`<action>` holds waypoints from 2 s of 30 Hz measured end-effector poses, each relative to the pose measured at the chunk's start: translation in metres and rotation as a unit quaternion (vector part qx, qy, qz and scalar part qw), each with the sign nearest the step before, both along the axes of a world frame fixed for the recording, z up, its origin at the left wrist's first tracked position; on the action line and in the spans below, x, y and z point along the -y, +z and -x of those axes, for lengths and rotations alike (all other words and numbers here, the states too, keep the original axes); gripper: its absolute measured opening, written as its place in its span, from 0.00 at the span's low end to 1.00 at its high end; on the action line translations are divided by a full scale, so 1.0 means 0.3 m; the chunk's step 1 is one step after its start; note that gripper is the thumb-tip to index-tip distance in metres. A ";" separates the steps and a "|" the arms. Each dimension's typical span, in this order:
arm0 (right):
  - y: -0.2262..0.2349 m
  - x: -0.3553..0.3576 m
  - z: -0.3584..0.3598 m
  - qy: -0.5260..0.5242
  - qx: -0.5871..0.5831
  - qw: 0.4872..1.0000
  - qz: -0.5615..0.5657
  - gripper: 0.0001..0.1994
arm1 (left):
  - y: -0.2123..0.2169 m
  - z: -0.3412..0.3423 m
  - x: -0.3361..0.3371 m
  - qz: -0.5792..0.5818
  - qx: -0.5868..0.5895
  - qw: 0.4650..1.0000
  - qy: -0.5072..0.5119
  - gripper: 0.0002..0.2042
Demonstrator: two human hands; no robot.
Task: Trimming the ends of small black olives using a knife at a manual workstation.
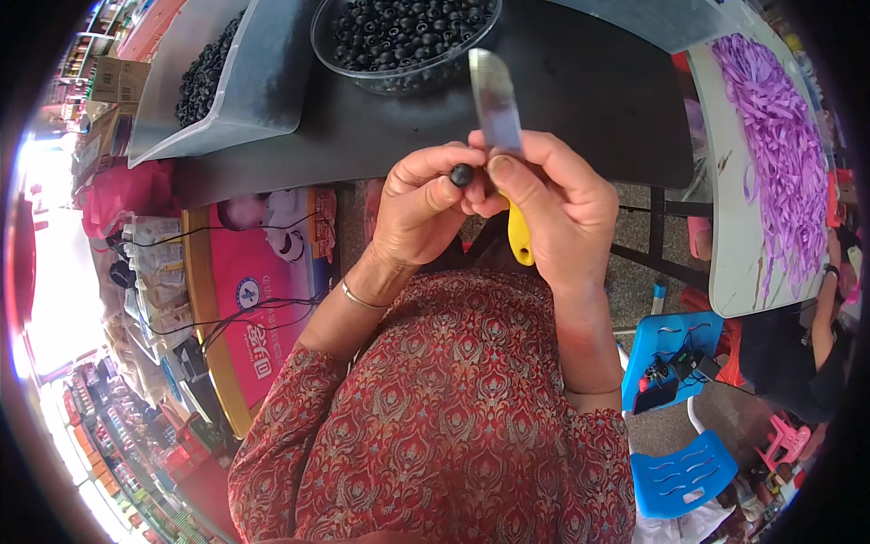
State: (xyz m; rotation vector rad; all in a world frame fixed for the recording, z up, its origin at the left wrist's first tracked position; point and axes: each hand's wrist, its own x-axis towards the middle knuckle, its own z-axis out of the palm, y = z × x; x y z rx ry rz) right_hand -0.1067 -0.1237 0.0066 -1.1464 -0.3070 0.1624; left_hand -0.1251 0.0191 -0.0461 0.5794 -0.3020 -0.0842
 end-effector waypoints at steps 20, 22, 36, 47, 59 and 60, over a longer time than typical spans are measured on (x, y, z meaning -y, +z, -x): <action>-0.017 0.081 -0.018 -0.088 -0.049 0.995 -0.021 0.11 | 0.440 0.026 -0.313 -0.580 0.213 0.672 0.408 0.09; -0.029 0.099 -0.022 -0.093 -0.041 0.995 -0.024 0.11 | 0.520 -0.007 -0.402 -0.682 0.205 0.512 0.480 0.09; -0.041 0.094 -0.011 -0.096 -0.039 0.995 -0.015 0.09 | 0.394 -0.230 -0.261 -0.764 0.266 0.440 0.390 0.02; -0.033 0.162 0.054 -0.108 -0.043 0.993 0.009 0.09 | 0.248 -0.453 -0.236 -0.881 0.212 0.389 0.165 0.09; -0.024 0.176 0.075 -0.127 -0.035 0.991 0.013 0.09 | 0.378 -0.181 -0.129 -0.370 0.003 0.927 0.069 0.07; -0.017 0.164 0.074 -0.128 -0.016 0.992 0.010 0.09 | 0.363 -0.147 -0.108 -0.360 0.014 0.931 0.060 0.08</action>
